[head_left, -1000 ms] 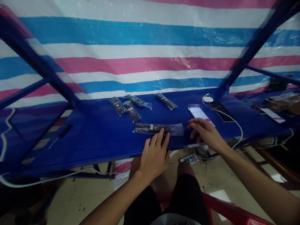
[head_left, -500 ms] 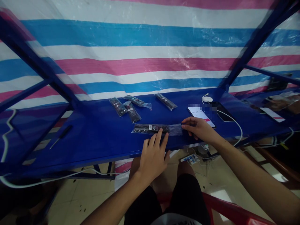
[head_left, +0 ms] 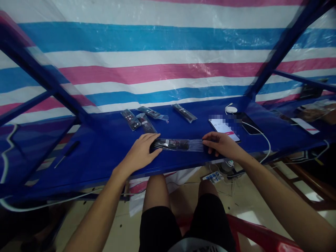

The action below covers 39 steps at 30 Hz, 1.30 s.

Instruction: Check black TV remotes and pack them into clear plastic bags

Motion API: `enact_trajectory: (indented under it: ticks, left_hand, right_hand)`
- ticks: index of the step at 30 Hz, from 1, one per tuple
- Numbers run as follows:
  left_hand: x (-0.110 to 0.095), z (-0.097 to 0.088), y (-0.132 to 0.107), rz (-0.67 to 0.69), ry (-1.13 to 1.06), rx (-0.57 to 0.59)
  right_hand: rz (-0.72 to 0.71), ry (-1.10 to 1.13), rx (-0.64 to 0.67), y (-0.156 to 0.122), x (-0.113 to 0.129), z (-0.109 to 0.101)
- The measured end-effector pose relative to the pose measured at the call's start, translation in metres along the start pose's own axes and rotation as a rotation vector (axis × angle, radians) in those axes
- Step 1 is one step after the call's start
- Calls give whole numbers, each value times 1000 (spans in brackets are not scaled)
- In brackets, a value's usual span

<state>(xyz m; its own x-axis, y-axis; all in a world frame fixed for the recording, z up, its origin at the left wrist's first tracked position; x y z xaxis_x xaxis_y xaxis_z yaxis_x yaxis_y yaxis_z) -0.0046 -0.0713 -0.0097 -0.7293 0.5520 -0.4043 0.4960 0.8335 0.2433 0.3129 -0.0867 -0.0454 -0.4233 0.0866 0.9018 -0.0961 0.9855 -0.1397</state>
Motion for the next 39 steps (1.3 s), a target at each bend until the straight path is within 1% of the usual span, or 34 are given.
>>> enact_trajectory:
  ticks: [2,4,6,10,11,13,15,16,17,20,22,24,27,30,33,36,39]
  left_hand:
    - [12,-2,4,19,-79,88]
    - [17,-5,8,17,-149,135]
    - [17,-11,11,-5,-231,150]
    - [16,-28,23,-108,-469,149]
    - [15,-33,27,-134,-521,137]
    - [11,-48,38,-152,-596,59]
    - [2,-66,51,-121,-636,-58]
    - [-4,-74,57,-101,-647,-98]
    - [-10,-81,63,-82,-652,-121]
    - [-23,-97,80,-46,-640,-139]
    - [-26,-107,88,-30,-632,-157]
    - [-25,-114,92,-29,-627,-184]
    - [-23,-119,95,-37,-614,-195]
    - [-28,-122,97,-42,-574,-179]
    - [-36,-126,101,-34,-567,-165]
    - [-45,-133,105,-11,-616,-165]
    - [-53,-139,108,-7,-666,-190]
  right_hand:
    - [-11,24,8,0,-1,0]
    - [-31,56,9,-1,-2,0]
    - [-41,71,13,0,-3,0]
    - [-15,43,40,1,-3,1]
    - [-10,41,48,1,-2,1]
    - [1,62,69,2,0,1]
    - [20,112,86,4,0,1]
    - [28,150,86,5,-1,0]
    - [33,200,80,7,-2,0]
    - [21,419,52,12,-5,-2]
    - [10,566,44,15,-6,-2]
    - [23,674,54,16,-6,-1]
    - [103,818,104,15,-1,9]
    - [169,931,171,17,8,24]
    - [171,974,211,23,18,38]
    - [160,997,274,29,25,53]
    - [156,1012,344,31,32,66]
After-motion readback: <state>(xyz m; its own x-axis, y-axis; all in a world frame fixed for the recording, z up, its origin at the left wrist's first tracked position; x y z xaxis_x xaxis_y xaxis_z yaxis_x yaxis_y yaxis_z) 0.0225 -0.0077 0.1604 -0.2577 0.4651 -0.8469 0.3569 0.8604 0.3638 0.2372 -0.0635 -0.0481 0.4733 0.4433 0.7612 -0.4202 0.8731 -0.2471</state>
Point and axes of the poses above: each hand's wrist, its own y-axis towards the middle knuckle, its own z-axis out of the palm, x = y × z, the point moved 6 cm from there along y, towards the middle knuckle, and after that the axes turned 5 degrees about -y, right-handed, at the moved point
